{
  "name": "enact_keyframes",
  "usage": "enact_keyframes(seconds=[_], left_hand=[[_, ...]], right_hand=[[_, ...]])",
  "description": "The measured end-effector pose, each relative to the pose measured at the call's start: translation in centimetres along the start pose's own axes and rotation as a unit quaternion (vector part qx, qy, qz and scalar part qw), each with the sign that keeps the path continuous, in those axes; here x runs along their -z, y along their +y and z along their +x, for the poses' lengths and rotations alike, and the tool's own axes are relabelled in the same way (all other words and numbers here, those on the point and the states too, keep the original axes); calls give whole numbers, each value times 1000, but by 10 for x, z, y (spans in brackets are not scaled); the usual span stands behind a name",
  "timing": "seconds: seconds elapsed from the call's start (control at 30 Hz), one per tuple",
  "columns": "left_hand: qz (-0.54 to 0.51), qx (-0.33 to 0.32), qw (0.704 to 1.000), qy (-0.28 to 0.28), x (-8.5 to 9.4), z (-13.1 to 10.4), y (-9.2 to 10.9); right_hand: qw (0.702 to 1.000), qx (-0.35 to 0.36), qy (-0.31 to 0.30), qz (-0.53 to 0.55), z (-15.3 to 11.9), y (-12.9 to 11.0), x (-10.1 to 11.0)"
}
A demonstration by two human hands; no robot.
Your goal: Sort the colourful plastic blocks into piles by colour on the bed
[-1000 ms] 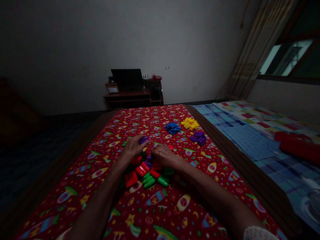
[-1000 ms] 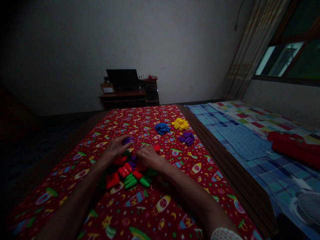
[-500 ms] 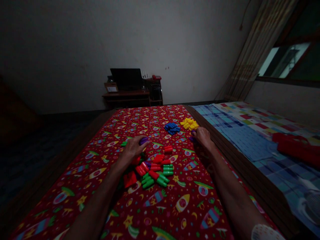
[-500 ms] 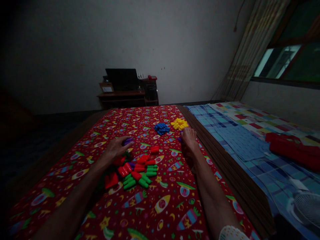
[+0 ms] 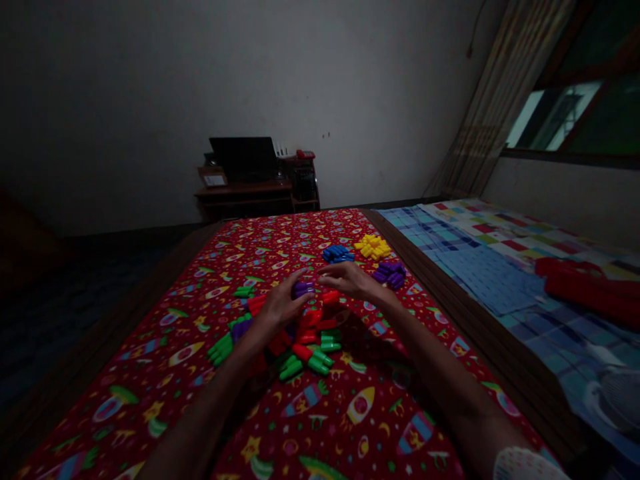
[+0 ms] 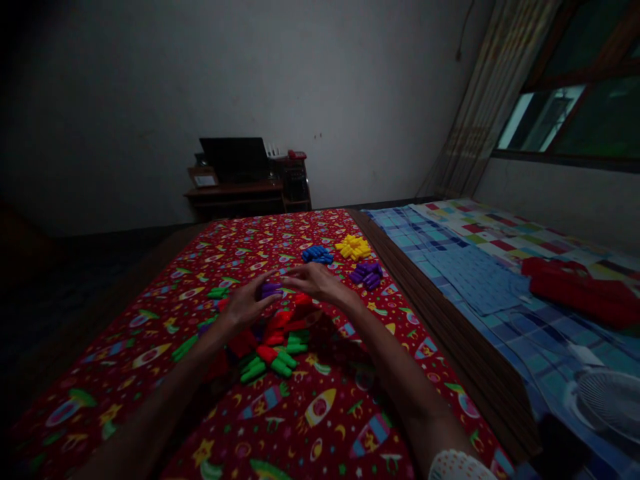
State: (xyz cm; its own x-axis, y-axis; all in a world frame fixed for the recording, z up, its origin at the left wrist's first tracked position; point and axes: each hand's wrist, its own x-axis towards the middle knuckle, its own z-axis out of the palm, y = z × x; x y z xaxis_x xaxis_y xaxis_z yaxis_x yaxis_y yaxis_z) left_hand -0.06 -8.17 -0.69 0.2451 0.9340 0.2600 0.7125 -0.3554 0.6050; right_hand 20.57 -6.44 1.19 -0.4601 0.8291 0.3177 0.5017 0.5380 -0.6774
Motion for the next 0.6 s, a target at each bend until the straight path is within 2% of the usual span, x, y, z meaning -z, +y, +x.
enact_keyframes(seconds=[0.07,0.17,0.27,0.33,0.4,0.5,0.6], left_hand=[[-2,-12,1000,-1,-4,-2,6],[8,-37,999,-18,-6,-4,6],[39,-70,995,-55,-1,-7,-2],[62,-82,990,-97,3,-9,-8],[83,-77,982,-149,7,-12,-12],[101,-49,973,-203,19,-14,-14],[122,-20,974,-190,38,-18,-16]], right_hand=[[998,27,-49,-1,2,-9,-11],[998,-2,-16,-69,-1,-3,2],[977,-93,56,-181,-13,21,38],[943,-176,89,-270,-24,39,61],[909,-248,96,-320,-36,53,78],[887,-315,65,-331,-47,64,88],[880,-325,78,-337,-48,61,89]])
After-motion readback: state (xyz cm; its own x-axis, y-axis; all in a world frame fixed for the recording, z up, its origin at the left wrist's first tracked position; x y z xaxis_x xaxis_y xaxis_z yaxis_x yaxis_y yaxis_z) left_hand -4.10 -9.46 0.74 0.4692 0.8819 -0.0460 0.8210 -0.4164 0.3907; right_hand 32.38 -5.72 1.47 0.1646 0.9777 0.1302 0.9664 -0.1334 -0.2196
